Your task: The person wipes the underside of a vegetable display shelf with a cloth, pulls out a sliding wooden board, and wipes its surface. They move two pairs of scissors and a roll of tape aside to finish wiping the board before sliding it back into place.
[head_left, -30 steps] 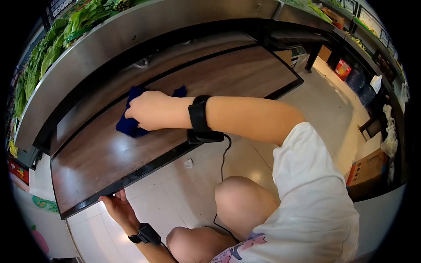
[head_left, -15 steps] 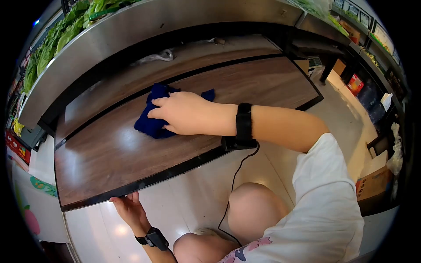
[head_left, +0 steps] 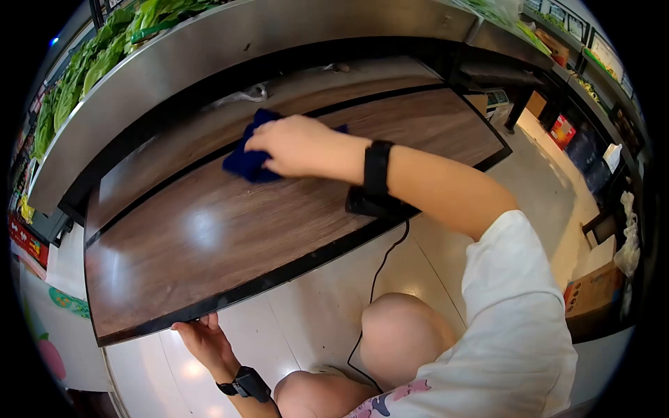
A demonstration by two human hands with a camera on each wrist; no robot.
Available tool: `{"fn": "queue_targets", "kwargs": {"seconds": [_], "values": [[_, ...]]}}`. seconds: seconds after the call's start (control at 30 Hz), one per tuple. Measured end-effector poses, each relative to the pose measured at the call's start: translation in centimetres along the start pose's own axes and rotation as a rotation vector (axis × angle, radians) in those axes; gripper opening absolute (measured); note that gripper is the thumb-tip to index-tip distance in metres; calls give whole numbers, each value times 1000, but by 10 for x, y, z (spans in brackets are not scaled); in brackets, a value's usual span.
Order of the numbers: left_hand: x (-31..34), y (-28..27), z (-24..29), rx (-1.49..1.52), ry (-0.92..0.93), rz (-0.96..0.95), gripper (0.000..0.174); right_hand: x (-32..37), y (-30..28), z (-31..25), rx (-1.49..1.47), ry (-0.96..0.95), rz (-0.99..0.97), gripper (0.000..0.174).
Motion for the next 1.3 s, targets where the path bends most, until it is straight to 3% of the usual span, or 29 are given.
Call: {"fn": "queue_targets", "kwargs": {"seconds": [0.2, 0.27, 0.37, 0.43, 0.47, 0.6, 0.73, 0.83, 0.93, 1.07, 1.3], "values": [[2, 6, 3, 9, -12, -4, 56, 24, -56, 135, 170, 300, 22, 40], [1, 12, 5, 44, 7, -114, 56, 67, -95, 206, 271, 469, -3, 41], [2, 10, 5, 1, -7, -52, 55, 124, -135, 274, 454, 685, 3, 41], [0, 26, 10, 92, 24, -272, 54, 144, -147, 281, 457, 852, -16, 41], [2, 34, 13, 138, 39, -384, 54, 137, -146, 271, 484, 764, 38, 40], [3, 34, 15, 77, 50, -272, 54, 78, -100, 224, 447, 726, -51, 28], [1, 18, 8, 22, 9, -134, 55, -26, -31, 100, 307, 434, -141, 21], [1, 3, 4, -20, -9, -35, 57, -99, 28, 21, 195, 144, -30, 20], [-1, 4, 4, -54, 3, -20, 58, -136, 68, -16, 187, 182, -183, 29], [3, -4, 4, -101, -15, 142, 59, -108, 40, 31, -14, 196, -81, 42], [-4, -11, -2, -76, -3, 80, 57, 54, -85, 193, 181, 439, -2, 36]]}}
Point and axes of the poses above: each hand's wrist, its own x-axis away from the middle knuckle, its own y-axis out of the palm, z = x × y, the point moved 10 cm from there along -x, towards the middle knuckle, and after that the axes turned 13 degrees about -x, right-handed, at the moved point
